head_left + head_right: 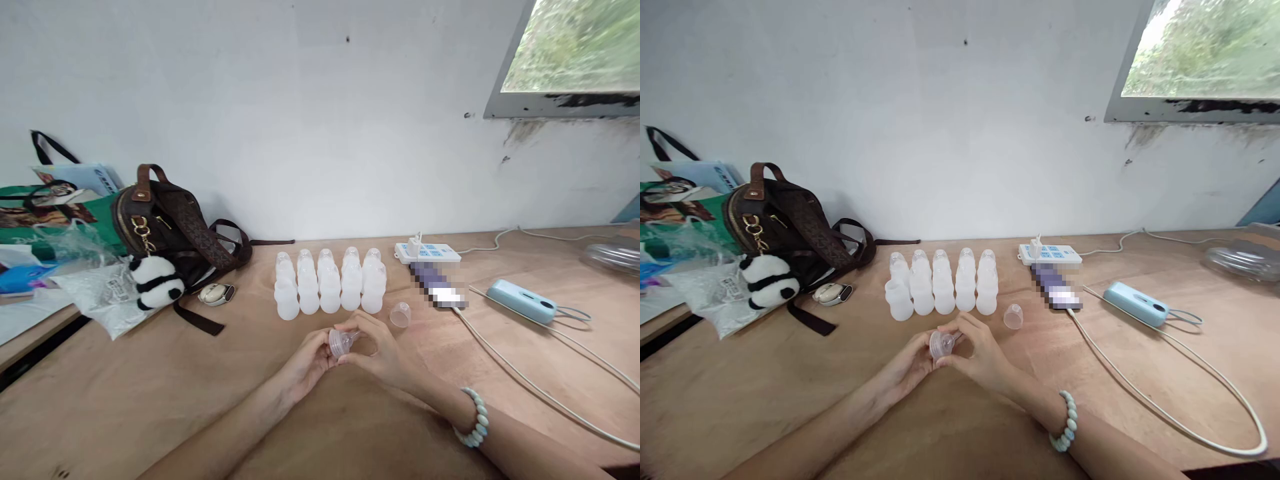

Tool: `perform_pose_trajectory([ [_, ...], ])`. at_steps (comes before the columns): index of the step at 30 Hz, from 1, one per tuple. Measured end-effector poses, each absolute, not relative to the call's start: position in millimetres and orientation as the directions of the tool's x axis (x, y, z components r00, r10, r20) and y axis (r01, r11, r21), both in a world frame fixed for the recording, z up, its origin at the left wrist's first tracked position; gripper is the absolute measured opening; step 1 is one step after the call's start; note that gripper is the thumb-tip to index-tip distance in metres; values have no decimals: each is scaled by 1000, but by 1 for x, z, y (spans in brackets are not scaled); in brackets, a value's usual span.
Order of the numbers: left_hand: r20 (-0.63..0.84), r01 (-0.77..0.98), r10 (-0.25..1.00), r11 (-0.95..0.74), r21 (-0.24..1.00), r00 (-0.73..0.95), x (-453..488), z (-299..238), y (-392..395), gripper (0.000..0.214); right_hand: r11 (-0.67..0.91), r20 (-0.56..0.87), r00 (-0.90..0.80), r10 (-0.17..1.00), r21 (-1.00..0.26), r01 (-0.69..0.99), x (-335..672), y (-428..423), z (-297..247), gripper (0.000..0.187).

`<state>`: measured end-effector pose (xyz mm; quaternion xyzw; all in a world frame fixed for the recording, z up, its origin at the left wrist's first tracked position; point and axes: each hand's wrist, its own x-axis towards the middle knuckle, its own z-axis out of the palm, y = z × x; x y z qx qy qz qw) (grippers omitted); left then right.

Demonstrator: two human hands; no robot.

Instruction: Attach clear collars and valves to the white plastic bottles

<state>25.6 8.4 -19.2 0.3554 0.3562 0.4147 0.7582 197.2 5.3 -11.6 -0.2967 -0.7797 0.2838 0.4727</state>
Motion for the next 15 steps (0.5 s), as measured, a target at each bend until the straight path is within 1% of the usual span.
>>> perform_pose_trajectory([
  [7, -256, -417, 894, 404, 814, 367, 27, -15, 7, 14, 597, 527, -339, 779, -789, 144, 195, 4, -11, 36],
  [10, -257, -433, 902, 397, 809, 347, 27, -18, 8, 17, 559, 496, -343, 798, -822, 111, 195, 3, -10, 36],
  [13, -254, -438, 904, 394, 808, 345, 26, -20, 8, 17, 550, 492, -336, 803, -829, 99, 196, 2, -10, 36],
  [15, -241, -436, 904, 387, 812, 354, 26, -19, 7, 16, 571, 512, -335, 791, -814, 106, 196, 3, -10, 35],
])
